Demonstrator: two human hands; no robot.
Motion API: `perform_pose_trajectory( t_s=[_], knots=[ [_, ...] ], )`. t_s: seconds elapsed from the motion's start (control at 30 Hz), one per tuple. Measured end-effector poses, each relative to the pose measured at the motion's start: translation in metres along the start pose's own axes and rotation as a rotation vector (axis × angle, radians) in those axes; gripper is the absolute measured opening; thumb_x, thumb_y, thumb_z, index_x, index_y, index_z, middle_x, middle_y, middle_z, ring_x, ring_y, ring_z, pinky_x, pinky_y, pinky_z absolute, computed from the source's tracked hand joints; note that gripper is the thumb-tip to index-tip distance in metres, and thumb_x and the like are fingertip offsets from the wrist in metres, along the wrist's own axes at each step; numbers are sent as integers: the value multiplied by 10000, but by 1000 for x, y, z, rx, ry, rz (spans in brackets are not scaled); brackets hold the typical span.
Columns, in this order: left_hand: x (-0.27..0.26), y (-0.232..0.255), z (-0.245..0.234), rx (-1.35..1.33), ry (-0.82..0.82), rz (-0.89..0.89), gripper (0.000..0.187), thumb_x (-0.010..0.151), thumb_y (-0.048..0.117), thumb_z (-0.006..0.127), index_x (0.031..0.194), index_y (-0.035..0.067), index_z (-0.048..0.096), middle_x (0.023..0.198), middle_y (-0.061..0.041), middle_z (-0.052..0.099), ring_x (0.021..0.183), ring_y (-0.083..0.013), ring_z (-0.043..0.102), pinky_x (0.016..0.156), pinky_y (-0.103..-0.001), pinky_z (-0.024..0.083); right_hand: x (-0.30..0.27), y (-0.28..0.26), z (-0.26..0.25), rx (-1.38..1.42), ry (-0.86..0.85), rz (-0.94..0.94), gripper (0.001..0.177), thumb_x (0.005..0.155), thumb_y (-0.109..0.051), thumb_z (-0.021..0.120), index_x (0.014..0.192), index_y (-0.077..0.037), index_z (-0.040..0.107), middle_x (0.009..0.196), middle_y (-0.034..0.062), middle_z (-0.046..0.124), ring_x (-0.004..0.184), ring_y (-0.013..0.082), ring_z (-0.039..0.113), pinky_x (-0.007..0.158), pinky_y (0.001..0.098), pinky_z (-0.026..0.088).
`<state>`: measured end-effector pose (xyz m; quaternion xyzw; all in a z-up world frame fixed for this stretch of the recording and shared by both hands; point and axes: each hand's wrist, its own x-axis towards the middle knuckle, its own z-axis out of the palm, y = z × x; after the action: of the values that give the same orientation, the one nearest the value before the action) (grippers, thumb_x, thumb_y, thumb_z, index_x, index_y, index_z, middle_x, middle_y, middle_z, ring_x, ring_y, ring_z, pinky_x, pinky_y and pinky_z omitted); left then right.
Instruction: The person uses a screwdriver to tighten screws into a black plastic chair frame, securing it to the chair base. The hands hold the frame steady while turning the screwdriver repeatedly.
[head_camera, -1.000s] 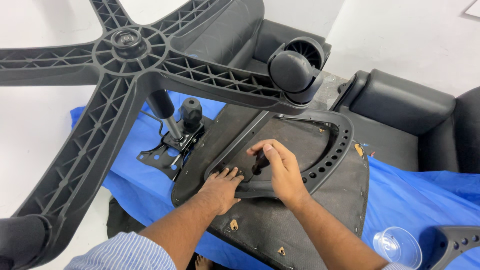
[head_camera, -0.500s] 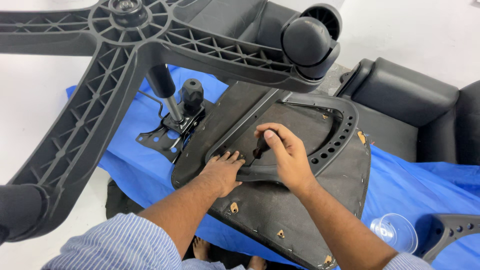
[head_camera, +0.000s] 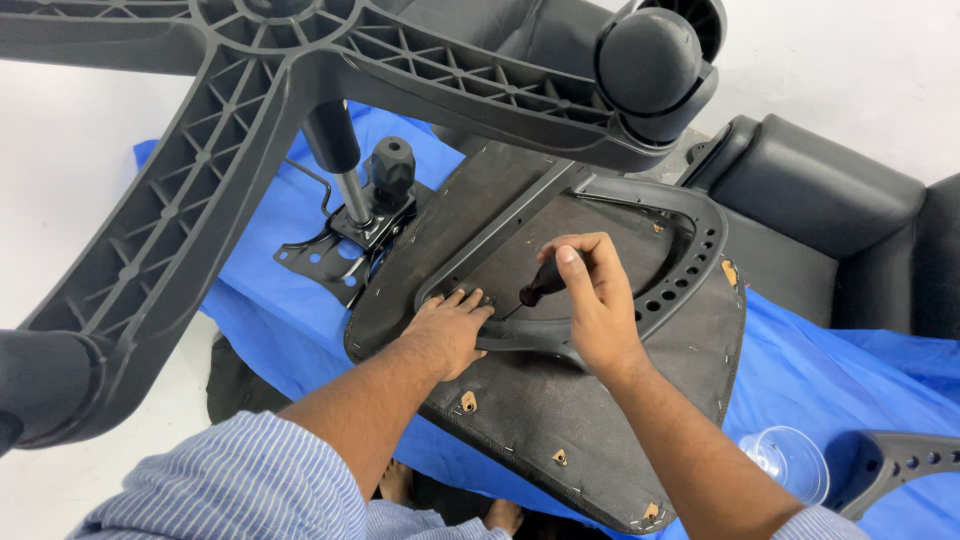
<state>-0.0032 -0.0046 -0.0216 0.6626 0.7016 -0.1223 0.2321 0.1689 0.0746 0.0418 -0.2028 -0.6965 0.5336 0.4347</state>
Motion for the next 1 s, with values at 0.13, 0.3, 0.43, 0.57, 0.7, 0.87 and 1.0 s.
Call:
perform_pose_trajectory(
  t_s=[0.13, 0.3, 0.43, 0.57, 0.7, 0.87, 1.0],
  knots=[
    [-3, 2, -4, -6, -21, -15, 725, 1017, 419, 570, 1621, 209, 228, 1723, -28, 109, 1580, -222, 126, 1290, -437, 136, 3, -5, -4, -52, 12, 95, 219, 1091, -174, 492, 1149, -19, 636, 1078, 69, 697, 1051, 153, 641, 987, 324, 507],
    [-6, 3, -7, -18, -44, -18, 709, 1027, 418, 548, 1624, 215, 224, 1724, -21, 106, 1581, -217, 122, 1292, -444, 129, 5, -7, -4, -33, -43, 111, 279, 1027, -157, 407, 1122, -37, 640, 1071, 61, 731, 1074, 154, 683, 1009, 312, 527],
    [-5, 3, -6, -10, -40, -17, 710, 1026, 418, 549, 1623, 213, 224, 1724, -26, 109, 1581, -220, 124, 1293, -440, 129, 2, -5, -1, -43, -41, 182, 218, 1056, -177, 444, 1008, -48, 612, 955, 73, 704, 945, 158, 665, 914, 311, 548],
    [-3, 1, -1, 11, 2, 11, 725, 1020, 416, 563, 1620, 187, 226, 1717, -47, 129, 1574, -235, 148, 1286, -442, 147, 2, -5, 6, -57, 21, 213, 185, 1063, -249, 493, 1005, -83, 552, 920, 50, 686, 879, 122, 646, 844, 287, 541],
    [0, -2, 5, 48, 54, 47, 733, 1014, 412, 579, 1610, 147, 245, 1703, -74, 175, 1557, -264, 197, 1267, -449, 194, 10, -11, 11, -107, 61, 217, 134, 1041, -218, 547, 1023, -89, 514, 947, 21, 678, 899, 73, 631, 838, 255, 525],
    [0, -2, 10, 81, 81, 81, 726, 1017, 411, 572, 1599, 104, 264, 1687, -72, 242, 1540, -278, 256, 1253, -457, 240, 17, -27, 11, -290, -5, 290, 204, 1014, -212, 662, 1099, -27, 649, 930, 57, 670, 856, 98, 606, 778, 263, 518],
    [-4, 1, 12, 63, 72, 80, 738, 1010, 402, 580, 1599, 94, 259, 1686, -76, 243, 1541, -285, 252, 1253, -455, 234, 15, -29, 17, -170, -27, 194, 296, 981, -154, 659, 1252, -36, 636, 1074, 26, 705, 983, 80, 643, 881, 244, 535]
  ],
)
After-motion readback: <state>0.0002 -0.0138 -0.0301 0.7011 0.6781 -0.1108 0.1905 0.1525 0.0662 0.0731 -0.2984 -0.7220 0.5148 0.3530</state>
